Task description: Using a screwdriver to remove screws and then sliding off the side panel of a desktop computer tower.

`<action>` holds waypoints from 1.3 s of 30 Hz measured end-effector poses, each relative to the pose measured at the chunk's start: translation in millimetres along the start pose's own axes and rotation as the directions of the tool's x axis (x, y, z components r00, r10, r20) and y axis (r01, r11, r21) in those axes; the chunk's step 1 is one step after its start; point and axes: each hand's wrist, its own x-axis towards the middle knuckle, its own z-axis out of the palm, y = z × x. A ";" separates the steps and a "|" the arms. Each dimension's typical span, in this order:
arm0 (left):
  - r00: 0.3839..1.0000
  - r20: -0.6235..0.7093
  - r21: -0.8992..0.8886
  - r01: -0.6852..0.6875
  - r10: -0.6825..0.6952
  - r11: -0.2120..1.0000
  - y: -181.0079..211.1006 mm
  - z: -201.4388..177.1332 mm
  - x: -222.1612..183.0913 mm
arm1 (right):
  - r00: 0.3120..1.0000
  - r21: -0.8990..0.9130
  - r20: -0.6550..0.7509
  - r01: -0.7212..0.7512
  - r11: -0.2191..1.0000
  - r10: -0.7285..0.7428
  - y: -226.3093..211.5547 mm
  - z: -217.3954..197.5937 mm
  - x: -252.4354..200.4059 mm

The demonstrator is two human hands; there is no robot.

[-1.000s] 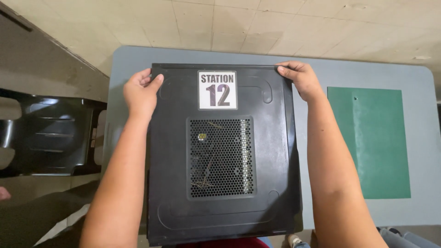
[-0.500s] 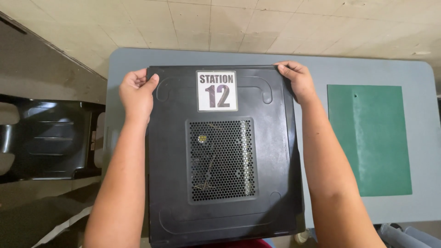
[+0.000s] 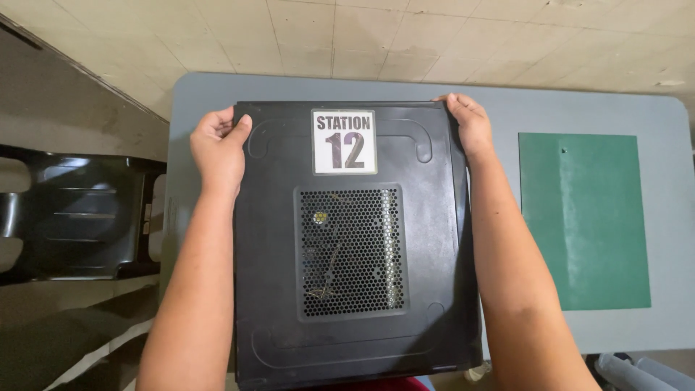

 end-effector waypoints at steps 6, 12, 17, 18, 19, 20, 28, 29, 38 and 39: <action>1.000 -0.012 -0.085 -0.015 0.014 0.996 1.2 0.0 2.1 | 1.000 -0.012 -0.010 -0.004 1.000 0.004 -5.5 1.6 -4.1; 0.999 0.003 -0.154 -0.033 0.034 0.988 4.6 -3.1 2.2 | 0.998 -0.041 -0.036 -0.043 0.998 0.042 -7.6 4.3 -5.7; 0.998 0.053 -0.251 -0.004 0.018 0.968 8.0 -7.2 2.0 | 0.997 -0.044 -0.058 -0.056 0.997 0.053 -13.2 6.5 -10.9; 0.998 0.069 -0.269 0.022 -0.003 0.963 5.3 -8.1 3.4 | 0.997 -0.035 -0.062 -0.057 0.998 0.054 -15.9 8.5 -12.3; 0.996 0.087 -0.286 0.050 -0.026 0.957 2.3 -8.8 4.4 | 0.996 -0.025 -0.068 -0.059 0.998 0.058 -17.7 9.9 -14.6; 0.995 0.091 -0.286 0.052 -0.027 0.957 -3.3 -10.7 6.9 | 0.996 -0.025 -0.072 -0.061 0.998 0.059 -16.1 10.0 -13.2; 0.969 0.209 -0.131 0.159 -0.129 0.979 5.9 -14.7 12.2 | 0.996 -0.025 -0.056 -0.077 0.997 0.076 -10.8 6.8 -6.9; 0.970 0.208 -0.131 0.156 -0.127 0.979 11.2 -15.3 8.7 | 0.996 -0.024 -0.055 -0.075 0.997 0.073 -10.2 7.6 -7.0; 0.911 0.368 -0.160 0.261 -0.188 0.952 10.9 -18.0 10.9 | 0.993 -0.052 -0.066 -0.105 0.993 0.102 -12.8 7.4 -7.3; 0.902 0.392 -0.210 0.281 -0.182 0.936 8.4 -20.1 12.2 | 0.992 -0.049 -0.068 -0.113 0.992 0.109 -14.2 9.1 -8.2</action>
